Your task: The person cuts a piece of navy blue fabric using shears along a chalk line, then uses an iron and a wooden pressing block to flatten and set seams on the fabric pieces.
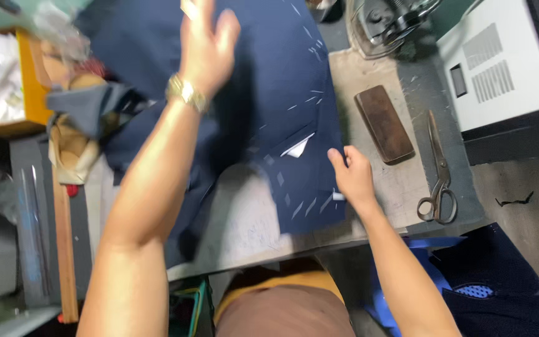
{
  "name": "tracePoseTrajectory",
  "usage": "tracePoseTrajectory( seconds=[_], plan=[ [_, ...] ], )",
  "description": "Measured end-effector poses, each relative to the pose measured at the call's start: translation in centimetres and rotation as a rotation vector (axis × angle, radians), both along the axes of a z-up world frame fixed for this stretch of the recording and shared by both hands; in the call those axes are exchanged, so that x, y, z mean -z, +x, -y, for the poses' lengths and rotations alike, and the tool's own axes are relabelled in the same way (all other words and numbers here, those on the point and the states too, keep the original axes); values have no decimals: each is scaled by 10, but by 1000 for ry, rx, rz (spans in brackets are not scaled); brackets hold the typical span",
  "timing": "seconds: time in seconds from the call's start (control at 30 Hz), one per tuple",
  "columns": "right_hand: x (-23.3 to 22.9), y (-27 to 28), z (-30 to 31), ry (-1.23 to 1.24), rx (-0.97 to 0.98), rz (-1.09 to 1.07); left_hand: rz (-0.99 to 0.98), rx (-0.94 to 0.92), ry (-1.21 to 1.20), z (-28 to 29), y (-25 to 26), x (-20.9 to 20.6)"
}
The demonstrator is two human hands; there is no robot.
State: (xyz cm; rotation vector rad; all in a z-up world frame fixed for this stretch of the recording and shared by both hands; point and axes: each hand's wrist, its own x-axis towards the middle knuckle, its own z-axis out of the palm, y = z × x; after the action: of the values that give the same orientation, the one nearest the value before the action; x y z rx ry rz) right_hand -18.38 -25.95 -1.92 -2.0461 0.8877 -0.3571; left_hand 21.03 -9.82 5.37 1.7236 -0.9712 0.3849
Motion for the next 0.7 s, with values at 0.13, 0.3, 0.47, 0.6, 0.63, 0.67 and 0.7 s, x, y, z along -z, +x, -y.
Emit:
tracePoseTrajectory(
  seconds=[0.13,0.3,0.47,0.6,0.63,0.67,0.7],
  plan=[
    [-4,5,17,97,-68,-172,-112,101,352,-93,-126,21],
    [6,-24,10,-498,-117,79,-118,-511,489,-241,-231,82],
    [-2,-7,-96,-28,-210,53,-31,-419,755,-287,-282,93],
    [21,8,-185,96,-413,-11,46,-254,728,-305,-272,116],
    [28,13,-209,83,-403,-10,50,-246,715,-307,-263,115],
    [36,19,-233,-46,-584,177,81,-248,666,-310,-253,113],
    [43,22,-251,-183,-774,357,101,-258,610,-307,-248,113]
  ],
)
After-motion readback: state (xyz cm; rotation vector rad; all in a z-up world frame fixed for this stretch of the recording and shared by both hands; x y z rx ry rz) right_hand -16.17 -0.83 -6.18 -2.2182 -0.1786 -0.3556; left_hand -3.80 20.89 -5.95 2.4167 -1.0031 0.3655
